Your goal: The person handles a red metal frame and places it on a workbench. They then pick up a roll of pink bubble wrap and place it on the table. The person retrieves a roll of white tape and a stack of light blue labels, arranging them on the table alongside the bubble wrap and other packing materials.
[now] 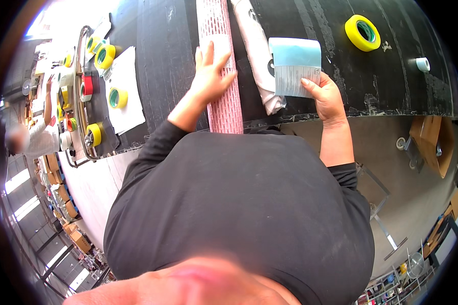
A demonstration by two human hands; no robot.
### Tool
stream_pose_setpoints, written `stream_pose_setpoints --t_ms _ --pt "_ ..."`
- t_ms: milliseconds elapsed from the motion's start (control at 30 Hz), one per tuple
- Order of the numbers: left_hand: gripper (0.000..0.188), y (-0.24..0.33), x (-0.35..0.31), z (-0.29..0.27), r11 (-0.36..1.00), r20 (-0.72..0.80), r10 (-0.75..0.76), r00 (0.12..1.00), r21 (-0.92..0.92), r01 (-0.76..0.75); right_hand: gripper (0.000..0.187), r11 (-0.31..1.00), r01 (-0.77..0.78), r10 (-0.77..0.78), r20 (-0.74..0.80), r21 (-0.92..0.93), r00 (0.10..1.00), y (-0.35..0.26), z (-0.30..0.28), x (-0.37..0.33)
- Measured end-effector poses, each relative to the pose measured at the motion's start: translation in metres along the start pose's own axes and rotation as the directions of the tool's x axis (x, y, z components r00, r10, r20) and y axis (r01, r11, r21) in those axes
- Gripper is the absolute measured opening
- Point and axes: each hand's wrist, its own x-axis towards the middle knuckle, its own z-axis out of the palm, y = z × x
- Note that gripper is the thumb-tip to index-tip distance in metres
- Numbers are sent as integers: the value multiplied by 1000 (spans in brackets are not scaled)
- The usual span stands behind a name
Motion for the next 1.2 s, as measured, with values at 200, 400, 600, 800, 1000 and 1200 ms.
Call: stream_pose_setpoints --t_ms 200,400,600,800,1000,1200 --pt "76 42 -53 -23 991 59 -44 997 129 36 23 956 61 -24 -129 287 991 7 -6 20" --pt "77 84 -17 5 584 153 -33 988 -799 143 20 934 80 -39 -123 347 992 4 2 30" --pt "36 109 4 7 262 317 -89 944 -907 329 31 984 114 -101 -95 135 990 4 28 8" --pt "26 107 -6 -3 185 378 40 925 -912 365 105 577 651 -671 170 -493 722 -30 18 -3" --pt "31 108 -6 -1 149 416 -60 907 -895 420 24 984 155 -149 75 -83 986 -16 12 -9" --pt "63 96 -3 3 234 339 -67 939 -909 345 18 960 18 5 -79 280 997 -14 27 -10"
